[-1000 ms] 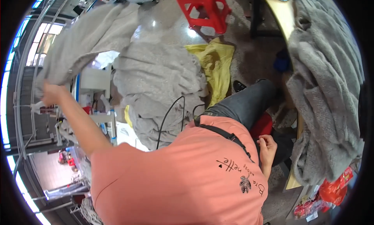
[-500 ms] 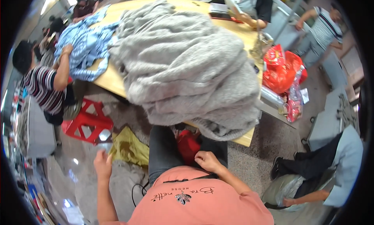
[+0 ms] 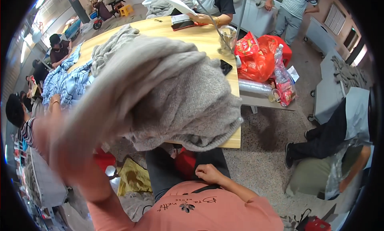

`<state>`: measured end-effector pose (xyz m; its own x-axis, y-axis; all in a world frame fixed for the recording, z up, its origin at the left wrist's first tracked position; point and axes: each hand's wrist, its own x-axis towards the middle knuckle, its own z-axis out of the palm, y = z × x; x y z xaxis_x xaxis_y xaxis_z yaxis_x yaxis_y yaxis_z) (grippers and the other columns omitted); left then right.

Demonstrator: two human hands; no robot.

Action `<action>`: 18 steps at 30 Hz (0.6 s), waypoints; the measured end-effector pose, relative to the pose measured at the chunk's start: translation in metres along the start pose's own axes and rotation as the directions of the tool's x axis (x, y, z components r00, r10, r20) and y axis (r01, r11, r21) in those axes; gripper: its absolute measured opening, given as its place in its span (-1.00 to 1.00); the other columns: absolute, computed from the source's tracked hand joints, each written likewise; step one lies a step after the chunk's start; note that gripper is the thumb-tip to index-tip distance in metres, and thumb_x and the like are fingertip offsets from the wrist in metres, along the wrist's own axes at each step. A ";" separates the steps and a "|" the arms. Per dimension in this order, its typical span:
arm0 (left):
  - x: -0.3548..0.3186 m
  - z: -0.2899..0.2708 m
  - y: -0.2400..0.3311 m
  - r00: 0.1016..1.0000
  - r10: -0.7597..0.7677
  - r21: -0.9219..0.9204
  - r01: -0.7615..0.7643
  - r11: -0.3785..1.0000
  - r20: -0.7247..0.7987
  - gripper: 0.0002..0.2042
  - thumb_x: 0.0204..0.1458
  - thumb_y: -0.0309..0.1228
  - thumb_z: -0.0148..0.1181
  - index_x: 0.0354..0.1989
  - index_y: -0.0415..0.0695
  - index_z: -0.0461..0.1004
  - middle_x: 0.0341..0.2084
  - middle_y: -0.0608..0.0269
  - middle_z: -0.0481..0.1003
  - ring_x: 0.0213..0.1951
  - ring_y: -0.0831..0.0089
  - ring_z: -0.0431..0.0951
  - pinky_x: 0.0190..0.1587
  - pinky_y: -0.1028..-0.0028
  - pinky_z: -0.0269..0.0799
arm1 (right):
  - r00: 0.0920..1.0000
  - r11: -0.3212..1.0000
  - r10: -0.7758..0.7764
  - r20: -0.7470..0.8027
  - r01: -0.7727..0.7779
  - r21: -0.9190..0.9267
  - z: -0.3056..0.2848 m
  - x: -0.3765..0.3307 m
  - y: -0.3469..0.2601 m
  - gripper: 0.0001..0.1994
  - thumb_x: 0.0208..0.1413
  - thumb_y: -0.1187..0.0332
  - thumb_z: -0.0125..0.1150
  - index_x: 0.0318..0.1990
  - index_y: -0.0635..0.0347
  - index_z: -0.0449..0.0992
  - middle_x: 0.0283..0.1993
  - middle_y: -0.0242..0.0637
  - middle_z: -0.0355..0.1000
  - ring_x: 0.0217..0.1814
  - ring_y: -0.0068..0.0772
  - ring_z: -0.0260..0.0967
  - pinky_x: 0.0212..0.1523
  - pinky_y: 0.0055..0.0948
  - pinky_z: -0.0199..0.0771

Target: Inspecting a grey knitted garment for quality control and loose threads.

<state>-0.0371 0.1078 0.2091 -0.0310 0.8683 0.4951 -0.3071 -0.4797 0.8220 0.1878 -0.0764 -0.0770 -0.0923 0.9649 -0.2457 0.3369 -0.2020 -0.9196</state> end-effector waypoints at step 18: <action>-0.199 -0.048 -0.147 0.448 -0.793 -0.149 0.892 0.426 0.413 -0.58 -0.22 -0.62 0.13 -0.08 -0.16 0.33 -0.17 0.28 0.37 -0.10 0.43 0.35 -0.08 0.46 0.30 | 0.961 0.762 -0.272 0.040 0.190 0.619 -0.011 0.051 -0.076 -0.90 -0.04 0.48 -0.02 -0.44 0.28 0.43 -0.60 -0.46 0.30 -0.71 -0.76 0.14 -0.74 -0.73 0.10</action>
<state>-0.0311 0.0113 -0.0239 0.6221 0.7173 -0.3139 -0.3005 0.5889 0.7502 0.1679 -0.0102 -0.0167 -0.2181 0.9759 0.0019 -0.3413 -0.0745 -0.9370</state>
